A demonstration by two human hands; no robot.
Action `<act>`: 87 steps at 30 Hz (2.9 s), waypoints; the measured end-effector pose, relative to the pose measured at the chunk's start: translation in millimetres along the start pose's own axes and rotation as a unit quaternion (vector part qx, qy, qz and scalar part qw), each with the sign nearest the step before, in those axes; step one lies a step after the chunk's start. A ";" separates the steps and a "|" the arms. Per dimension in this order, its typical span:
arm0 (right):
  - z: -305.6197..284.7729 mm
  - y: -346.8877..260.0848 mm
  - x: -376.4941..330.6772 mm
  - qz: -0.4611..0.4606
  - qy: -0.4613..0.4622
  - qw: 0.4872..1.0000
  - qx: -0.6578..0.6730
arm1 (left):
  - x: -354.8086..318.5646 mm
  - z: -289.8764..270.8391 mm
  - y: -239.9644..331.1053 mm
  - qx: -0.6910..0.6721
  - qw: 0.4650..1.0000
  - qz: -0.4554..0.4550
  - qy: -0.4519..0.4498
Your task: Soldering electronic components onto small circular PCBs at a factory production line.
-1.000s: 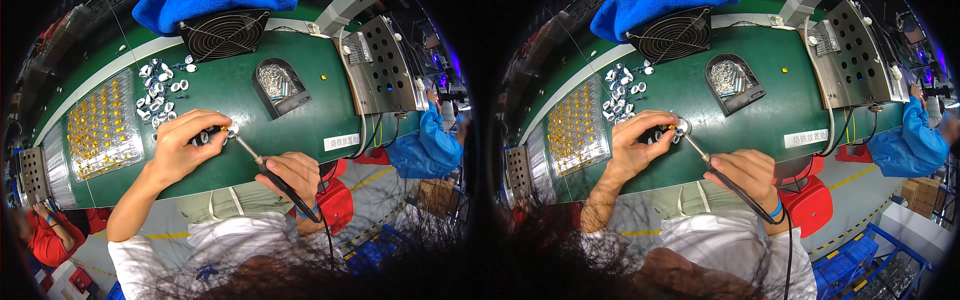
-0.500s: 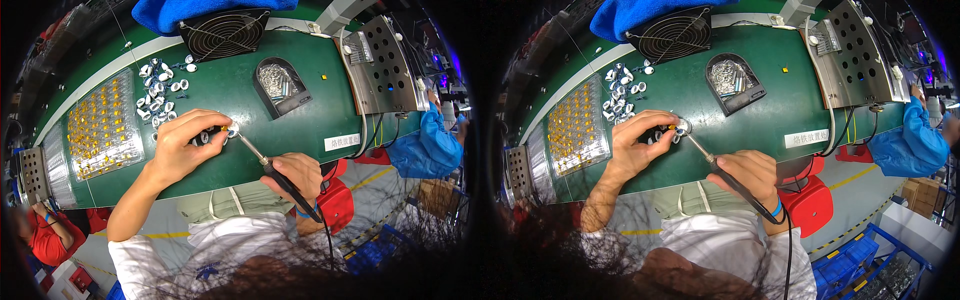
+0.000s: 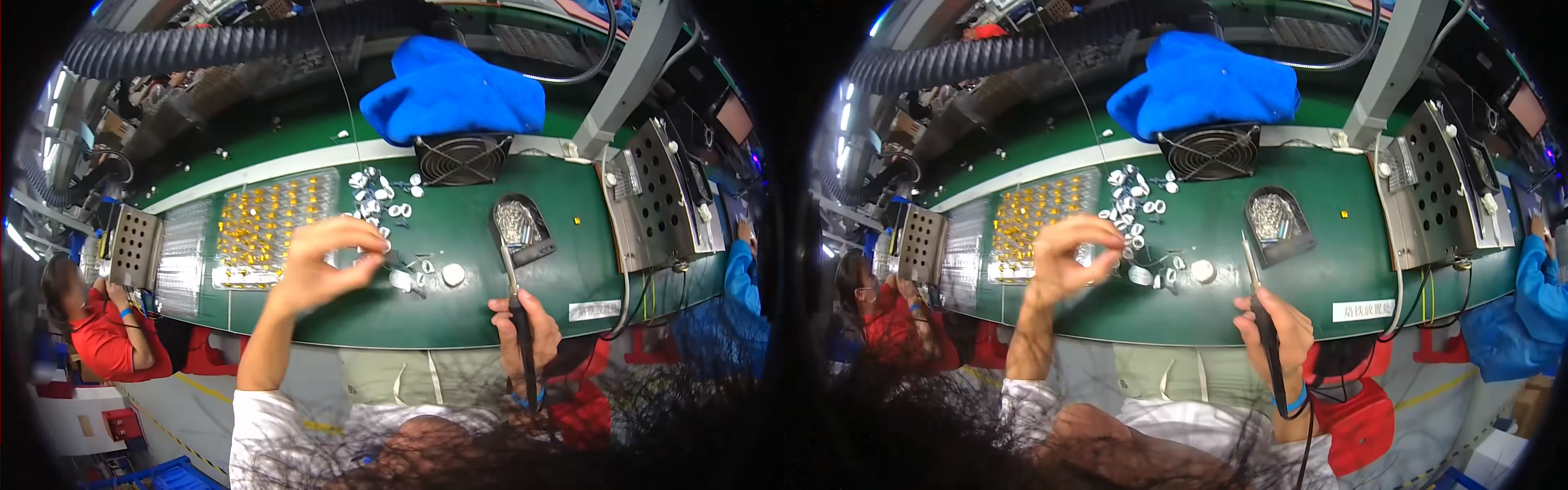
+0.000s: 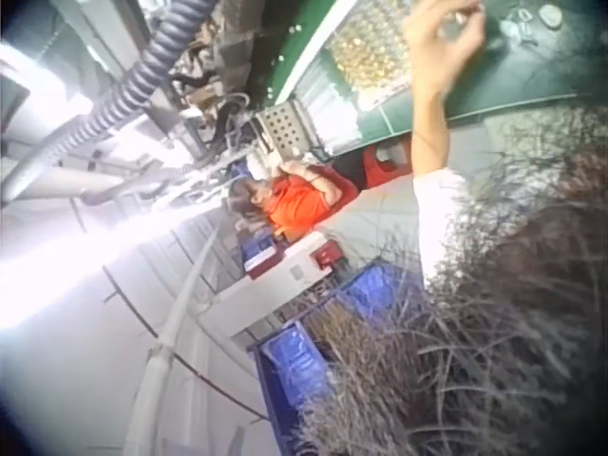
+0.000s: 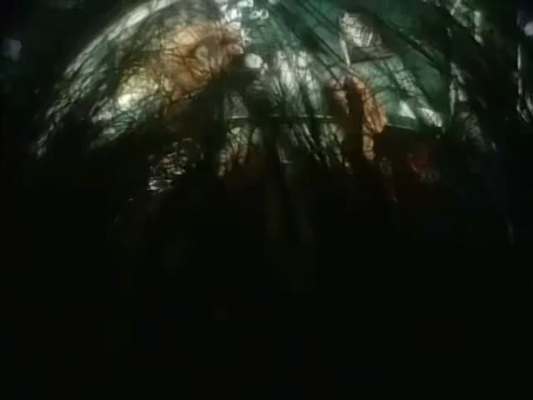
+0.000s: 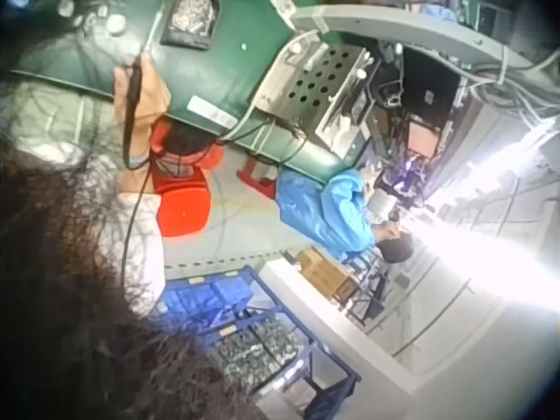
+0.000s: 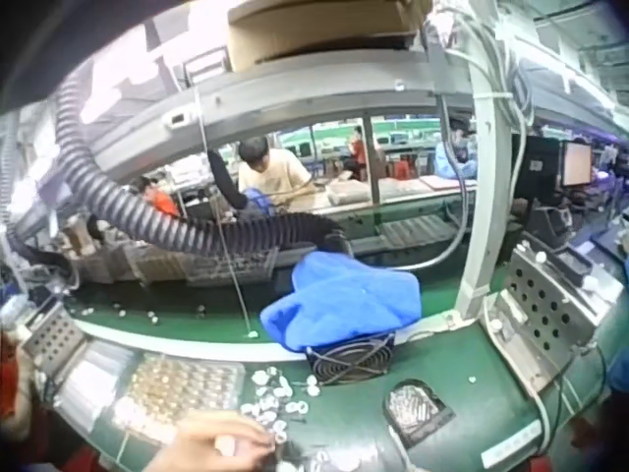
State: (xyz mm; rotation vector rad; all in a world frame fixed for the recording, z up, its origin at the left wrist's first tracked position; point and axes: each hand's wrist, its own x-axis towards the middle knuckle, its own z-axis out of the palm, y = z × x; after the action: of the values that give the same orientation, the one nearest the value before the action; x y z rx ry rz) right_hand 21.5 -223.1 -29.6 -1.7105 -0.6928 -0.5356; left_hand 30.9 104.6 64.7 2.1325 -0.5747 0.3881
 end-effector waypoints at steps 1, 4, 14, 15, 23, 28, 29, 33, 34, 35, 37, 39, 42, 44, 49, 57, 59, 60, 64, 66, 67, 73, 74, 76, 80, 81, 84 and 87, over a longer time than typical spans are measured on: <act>-0.4 2.1 -0.5 -0.010 0.001 1.000 -0.014 | 1.2 -15.9 -8.6 0.017 0.999 -0.047 0.015; 0.4 5.3 2.5 -0.049 0.010 0.998 -0.025 | 12.0 -58.8 -45.1 0.108 0.981 -0.137 0.090; 3.8 1.9 -6.3 0.058 0.014 0.997 -0.048 | 102.9 -60.2 -205.8 0.300 0.903 -0.306 -0.013; 6.3 -1.9 -6.2 0.057 -0.017 0.997 -0.048 | 106.9 -60.1 -217.4 0.289 0.917 -0.274 -0.014; 7.7 -1.4 -7.6 0.048 0.024 0.994 -0.096 | 110.9 -53.7 -187.8 0.183 0.965 -0.163 0.098; 12.5 -6.8 -6.3 0.057 0.031 0.994 -0.089 | 45.7 -74.8 -92.3 0.067 0.988 -0.109 0.083; 8.9 -9.6 -7.8 0.062 0.056 0.992 -0.099 | 42.2 -67.5 -69.7 0.000 0.993 -0.117 0.033; 8.2 -15.3 -6.9 0.061 0.014 0.997 -0.043 | 31.5 -21.5 -1.0 -0.147 0.968 -0.133 -0.151; 11.2 -11.1 -8.6 0.039 0.024 0.998 -0.035 | 33.9 -5.0 4.5 -0.141 0.968 -0.105 -0.179; 15.4 -8.7 -5.9 0.022 0.032 0.999 -0.015 | 34.9 8.7 9.4 -0.139 0.966 -0.095 -0.195; 20.4 -8.7 -1.6 0.010 0.024 1.000 -0.016 | 36.4 27.2 11.8 -0.126 0.968 -0.087 -0.200; 22.3 -2.5 0.1 0.006 0.008 0.999 -0.032 | 36.9 48.4 6.3 -0.132 0.968 -0.107 -0.183; 21.0 -10.7 13.0 -0.010 -0.034 0.996 -0.082 | 36.8 57.7 3.3 -0.130 0.962 -0.155 -0.181; 22.9 -11.0 20.1 -0.022 -0.022 0.996 -0.089 | 38.3 59.3 1.9 -0.129 0.958 -0.171 -0.191; 23.2 -5.4 18.9 -0.041 -0.052 0.994 -0.083 | 37.0 65.8 -1.8 -0.128 0.958 -0.194 -0.171; 32.7 -7.0 17.9 -0.088 -0.117 0.970 -0.194 | 29.1 70.0 4.3 -0.078 0.984 -0.094 -0.130; 30.2 -5.1 15.2 -0.090 -0.113 0.967 -0.209 | 27.6 65.0 3.6 -0.014 0.996 -0.007 -0.083; 33.0 -4.5 15.7 -0.097 -0.113 0.966 -0.211 | 25.4 55.7 1.0 0.047 0.996 0.050 -0.058; 23.6 -11.9 20.3 -0.083 -0.090 0.980 -0.159 | 10.2 17.0 1.1 0.194 0.981 0.023 -0.011; 6.3 -10.5 16.5 -0.076 -0.096 0.972 -0.199 | 7.3 15.9 3.6 0.214 0.975 0.037 -0.042; -2.1 -9.9 17.5 -0.081 -0.077 0.967 -0.228 | 5.5 17.5 4.4 0.241 0.967 0.044 -0.072; -26.3 -6.3 28.4 -0.024 -0.104 0.933 -0.345 | -8.0 39.8 -3.1 0.244 0.966 0.033 -0.073; -27.6 -4.6 26.9 -0.020 -0.106 0.930 -0.351 | -7.0 40.3 -3.4 0.248 0.966 0.028 -0.072; -29.8 -2.1 22.6 -0.038 -0.078 0.951 -0.296 | -6.1 41.2 0.9 0.238 0.968 0.028 -0.066; -36.8 -5.1 2.8 -0.060 -0.036 0.988 -0.141 | -10.4 60.7 15.1 0.186 0.981 0.014 0.054; -34.8 -3.3 -0.7 -0.076 -0.046 0.989 -0.115 | -11.8 66.4 19.0 0.175 0.981 0.022 0.077; -26.5 -5.8 -6.9 -0.094 -0.062 0.986 -0.124 | -14.9 82.5 24.2 0.164 0.982 0.031 0.093; -19.2 -4.5 -4.5 -0.114 -0.085 0.980 -0.140 | -17.1 88.7 24.0 0.149 0.985 0.018 0.081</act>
State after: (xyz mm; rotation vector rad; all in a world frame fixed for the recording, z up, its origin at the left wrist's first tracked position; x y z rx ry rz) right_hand 15.3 -241.8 -24.8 -1.9669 -0.9825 -0.6766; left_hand 9.6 24.2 21.9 2.3479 -0.4861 0.6977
